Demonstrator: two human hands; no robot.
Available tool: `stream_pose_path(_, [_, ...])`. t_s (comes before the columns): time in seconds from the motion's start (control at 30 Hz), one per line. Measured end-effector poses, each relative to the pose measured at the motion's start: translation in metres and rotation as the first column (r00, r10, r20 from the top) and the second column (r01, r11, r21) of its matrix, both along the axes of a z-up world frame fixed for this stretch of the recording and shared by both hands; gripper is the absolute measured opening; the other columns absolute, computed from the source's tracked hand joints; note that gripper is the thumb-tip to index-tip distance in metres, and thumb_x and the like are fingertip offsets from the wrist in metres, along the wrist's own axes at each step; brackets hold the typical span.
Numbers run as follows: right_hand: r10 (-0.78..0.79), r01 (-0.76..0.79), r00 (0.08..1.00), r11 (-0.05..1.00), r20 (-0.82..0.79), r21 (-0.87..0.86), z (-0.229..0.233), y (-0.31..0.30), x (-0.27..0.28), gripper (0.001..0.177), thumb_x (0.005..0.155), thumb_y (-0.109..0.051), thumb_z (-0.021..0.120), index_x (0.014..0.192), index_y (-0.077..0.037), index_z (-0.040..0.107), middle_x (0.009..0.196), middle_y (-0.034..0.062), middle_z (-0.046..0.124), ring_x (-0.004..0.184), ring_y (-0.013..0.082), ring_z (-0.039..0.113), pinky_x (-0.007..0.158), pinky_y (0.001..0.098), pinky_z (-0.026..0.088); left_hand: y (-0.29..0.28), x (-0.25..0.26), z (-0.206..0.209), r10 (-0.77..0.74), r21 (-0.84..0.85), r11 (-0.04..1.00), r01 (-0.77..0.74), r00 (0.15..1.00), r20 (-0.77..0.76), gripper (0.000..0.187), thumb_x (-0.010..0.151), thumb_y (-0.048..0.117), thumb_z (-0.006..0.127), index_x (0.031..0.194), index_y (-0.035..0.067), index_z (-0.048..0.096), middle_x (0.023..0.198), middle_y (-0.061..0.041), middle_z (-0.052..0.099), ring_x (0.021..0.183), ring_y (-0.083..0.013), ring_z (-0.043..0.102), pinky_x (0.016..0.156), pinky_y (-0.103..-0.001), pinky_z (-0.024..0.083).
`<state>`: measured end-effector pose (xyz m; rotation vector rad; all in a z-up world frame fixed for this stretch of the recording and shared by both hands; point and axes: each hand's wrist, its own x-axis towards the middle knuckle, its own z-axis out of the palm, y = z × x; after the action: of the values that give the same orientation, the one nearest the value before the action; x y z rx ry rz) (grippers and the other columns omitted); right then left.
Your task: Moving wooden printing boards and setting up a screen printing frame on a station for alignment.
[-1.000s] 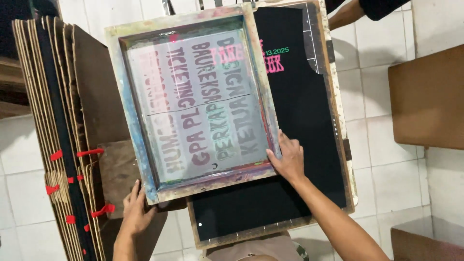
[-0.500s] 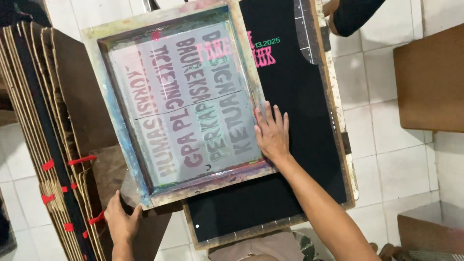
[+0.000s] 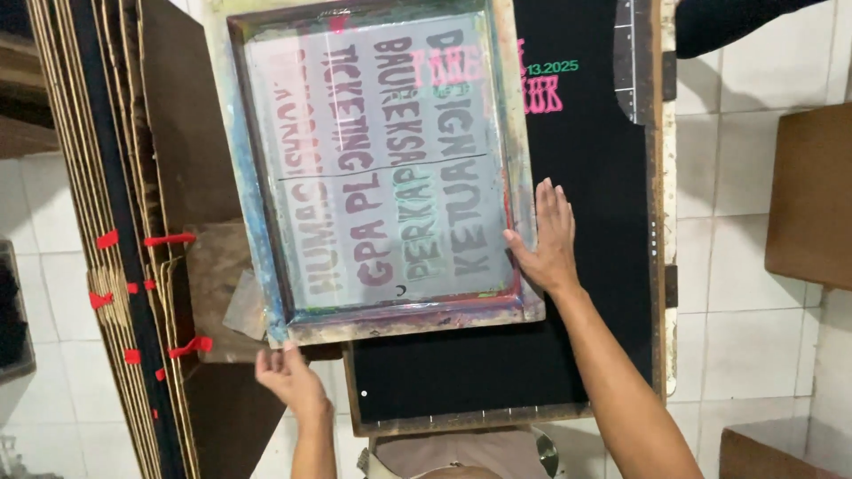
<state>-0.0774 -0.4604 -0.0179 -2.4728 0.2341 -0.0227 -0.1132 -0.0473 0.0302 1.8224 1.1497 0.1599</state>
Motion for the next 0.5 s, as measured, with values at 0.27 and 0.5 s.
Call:
stream_pose_path(0.27, [-0.012,0.017,0.999,0.992,0.036,-0.127,-0.029,0.0,-0.004,0.059,0.109,-0.044,0.037,0.161,-0.014,0.035,0.159,0.0117,0.045,0.152,0.0354,0.027,0.123,0.058,0.016,-0.002,-0.036,-0.068,-0.04,-0.295,0.955,0.018,0.997,-0.07,0.042,0.1,0.036,0.074,0.11,-0.002,0.057,0.087,-0.007,0.053,0.076,-0.0171,0.058,0.074,-0.035,0.052])
stream_pose_path(0.5, [-0.462,0.379,0.873,0.844,0.156,0.379,-0.014,-0.032,-0.023,0.034,0.106,-0.006,0.049,0.138,-0.009,0.061,0.106,0.011,0.07,0.093,0.0204,0.062,0.087,0.033,0.046,-0.012,-0.02,-0.047,-0.081,-0.253,0.966,0.063,0.995,-0.063,0.042,0.1,0.039,0.075,0.098,0.002,0.053,0.076,-0.003,0.047,0.067,-0.0132,0.049,0.065,-0.031,0.048])
